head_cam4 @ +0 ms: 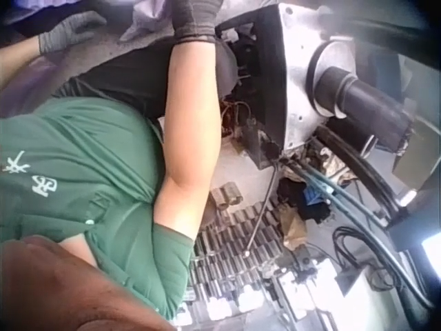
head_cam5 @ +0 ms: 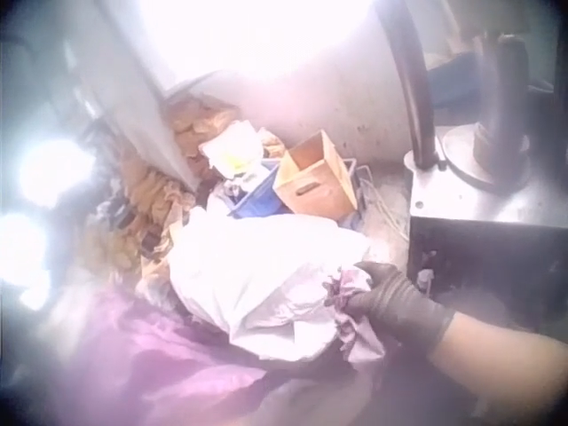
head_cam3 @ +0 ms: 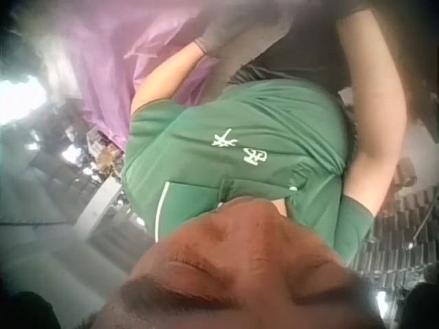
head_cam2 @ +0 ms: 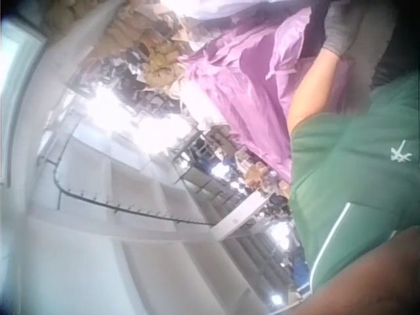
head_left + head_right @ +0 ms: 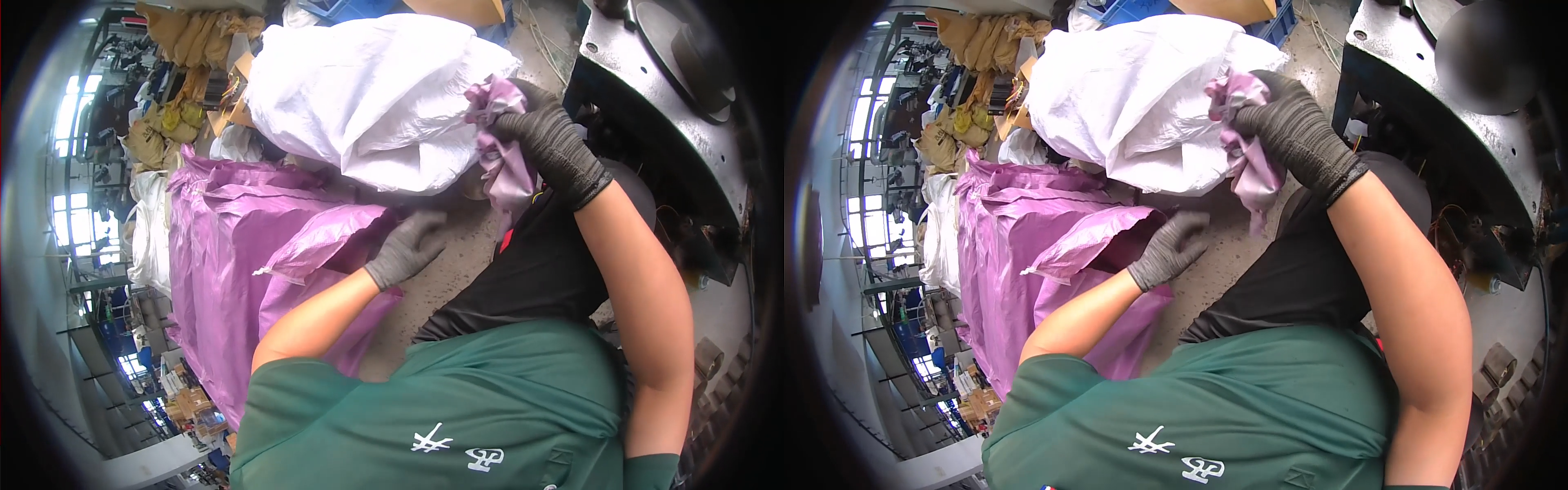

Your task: The person fits a stator into a metal housing using a hydraulic press. They place the housing into the press, position the stator inside the housing, and operate the press lever to seat the stator.

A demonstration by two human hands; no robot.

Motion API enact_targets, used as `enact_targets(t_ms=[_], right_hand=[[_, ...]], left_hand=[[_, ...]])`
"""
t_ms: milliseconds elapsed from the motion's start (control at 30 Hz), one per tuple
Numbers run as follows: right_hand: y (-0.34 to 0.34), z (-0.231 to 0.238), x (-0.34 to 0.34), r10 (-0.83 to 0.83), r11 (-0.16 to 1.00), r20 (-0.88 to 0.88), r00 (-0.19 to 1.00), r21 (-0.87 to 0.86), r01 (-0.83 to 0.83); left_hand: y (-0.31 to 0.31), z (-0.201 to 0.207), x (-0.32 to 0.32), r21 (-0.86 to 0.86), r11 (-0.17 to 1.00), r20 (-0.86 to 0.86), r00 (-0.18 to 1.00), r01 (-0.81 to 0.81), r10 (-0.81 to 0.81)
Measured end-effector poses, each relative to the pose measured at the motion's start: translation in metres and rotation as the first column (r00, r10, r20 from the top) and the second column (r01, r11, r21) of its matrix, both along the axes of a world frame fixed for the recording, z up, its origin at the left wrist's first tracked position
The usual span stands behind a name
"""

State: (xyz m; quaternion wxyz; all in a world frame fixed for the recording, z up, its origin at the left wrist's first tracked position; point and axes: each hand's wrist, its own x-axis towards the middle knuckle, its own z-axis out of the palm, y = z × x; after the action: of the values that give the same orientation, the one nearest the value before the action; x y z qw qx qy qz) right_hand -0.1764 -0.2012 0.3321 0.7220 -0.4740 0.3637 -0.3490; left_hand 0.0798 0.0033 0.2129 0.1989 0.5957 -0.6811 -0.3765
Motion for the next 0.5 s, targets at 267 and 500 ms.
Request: enact_targets(t_ms=[267, 500], right_hand=[[-0.035, -0.037, -0.01, -0.207, 0.901, -0.3, 0.931, -0.429, 0.062], [-0.032, -0.023, -0.018, -0.394, 0.671, -0.64, 0.66, -0.691, -0.269]], left_hand=[[0.031, -0.013, 0.16, 0.026, 0.981, 0.712, 0.692, -0.193, 0.117], [0.038, 0.031, 0.133, 0.152, 0.931, 0.577, 0.795, -0.33, 0.188]])
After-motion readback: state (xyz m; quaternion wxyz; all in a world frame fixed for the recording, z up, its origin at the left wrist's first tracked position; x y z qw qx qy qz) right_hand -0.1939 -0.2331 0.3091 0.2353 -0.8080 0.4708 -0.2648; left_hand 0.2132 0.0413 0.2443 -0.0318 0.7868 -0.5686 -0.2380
